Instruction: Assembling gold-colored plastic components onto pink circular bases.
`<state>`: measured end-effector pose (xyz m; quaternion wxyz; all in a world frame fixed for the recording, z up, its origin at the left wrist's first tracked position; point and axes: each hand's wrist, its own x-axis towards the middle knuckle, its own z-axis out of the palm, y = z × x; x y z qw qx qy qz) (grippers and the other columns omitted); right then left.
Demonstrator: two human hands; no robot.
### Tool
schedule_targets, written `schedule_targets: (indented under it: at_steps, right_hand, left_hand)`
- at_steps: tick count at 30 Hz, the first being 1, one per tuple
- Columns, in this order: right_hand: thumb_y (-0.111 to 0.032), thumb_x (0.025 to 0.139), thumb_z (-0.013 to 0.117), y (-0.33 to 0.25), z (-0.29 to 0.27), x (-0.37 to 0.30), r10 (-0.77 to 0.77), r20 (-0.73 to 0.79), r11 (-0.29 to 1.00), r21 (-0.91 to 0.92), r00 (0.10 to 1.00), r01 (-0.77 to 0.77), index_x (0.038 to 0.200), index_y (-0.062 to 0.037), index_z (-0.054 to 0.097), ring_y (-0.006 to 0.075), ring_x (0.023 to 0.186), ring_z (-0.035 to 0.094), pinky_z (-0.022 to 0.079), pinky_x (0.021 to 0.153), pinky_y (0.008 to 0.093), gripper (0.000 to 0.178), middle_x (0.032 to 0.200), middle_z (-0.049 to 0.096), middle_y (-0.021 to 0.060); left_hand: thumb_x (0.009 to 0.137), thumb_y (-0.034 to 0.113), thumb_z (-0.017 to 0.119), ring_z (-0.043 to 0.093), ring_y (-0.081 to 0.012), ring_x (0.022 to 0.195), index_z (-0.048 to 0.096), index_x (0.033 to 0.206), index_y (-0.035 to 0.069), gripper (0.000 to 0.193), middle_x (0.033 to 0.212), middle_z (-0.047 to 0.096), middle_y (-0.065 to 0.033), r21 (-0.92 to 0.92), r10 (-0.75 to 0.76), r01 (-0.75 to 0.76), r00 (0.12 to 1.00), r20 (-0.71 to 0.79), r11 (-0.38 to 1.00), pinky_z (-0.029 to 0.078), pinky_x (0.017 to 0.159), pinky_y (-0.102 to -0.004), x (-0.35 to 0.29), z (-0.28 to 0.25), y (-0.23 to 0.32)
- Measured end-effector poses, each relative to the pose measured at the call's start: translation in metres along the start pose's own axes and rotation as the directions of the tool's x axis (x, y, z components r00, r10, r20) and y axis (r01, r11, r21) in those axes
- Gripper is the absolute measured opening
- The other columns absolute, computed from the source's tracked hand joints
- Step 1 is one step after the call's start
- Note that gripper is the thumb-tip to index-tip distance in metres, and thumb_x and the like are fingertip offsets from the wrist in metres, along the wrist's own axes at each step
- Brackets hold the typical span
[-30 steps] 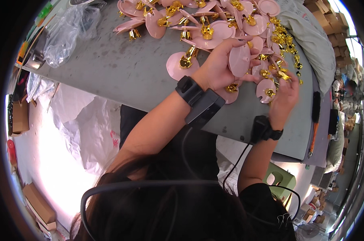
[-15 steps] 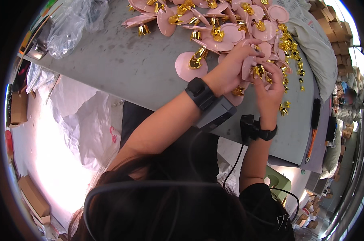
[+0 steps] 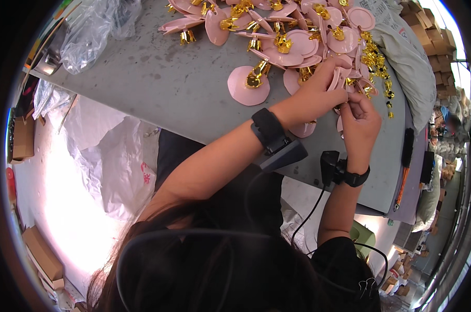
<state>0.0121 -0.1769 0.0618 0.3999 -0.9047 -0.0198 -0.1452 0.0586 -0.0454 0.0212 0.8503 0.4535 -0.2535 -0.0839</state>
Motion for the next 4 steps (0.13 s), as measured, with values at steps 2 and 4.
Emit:
schedule_targets:
  at_steps: [2, 4]
  right_hand:
    - [0.003, 0.078, 0.055, 0.0004, -0.0016, 0.0018, 0.054, 0.048, 0.985, 0.160, 0.997, -0.061, 0.099, -0.0005, 0.060, 0.0128, 0.080, 0.062, 0.048, 0.071, 0.0232, 0.022, 0.089, 0.064, 0.0041]
    - [0.002, 0.079, 0.055, -0.0006, -0.0034, 0.0036, 0.101, 0.102, 0.942, 0.310, 0.990, -0.128, 0.100, -0.0023, 0.061, 0.0138, 0.080, 0.062, 0.048, 0.071, 0.0235, 0.023, 0.089, 0.064, 0.0047]
  left_hand:
    - [0.075, 0.011, 0.052, 0.047, -0.0150, 0.099, 0.034, 0.126, 0.012, 0.054, 0.111, 0.043, -0.0060, 0.083, 0.066, -0.067, 0.998, 0.014, 0.994, 0.046, 0.072, -0.0261, -0.0003, 0.0003, -0.0082]
    - [0.074, 0.013, 0.055, 0.045, -0.0197, 0.101, 0.033, 0.127, 0.012, 0.057, 0.113, 0.041, -0.0073, 0.378, 0.204, -0.217, 0.976, 0.076, 0.900, 0.039, 0.086, -0.0311, -0.0020, -0.0007, -0.0120]
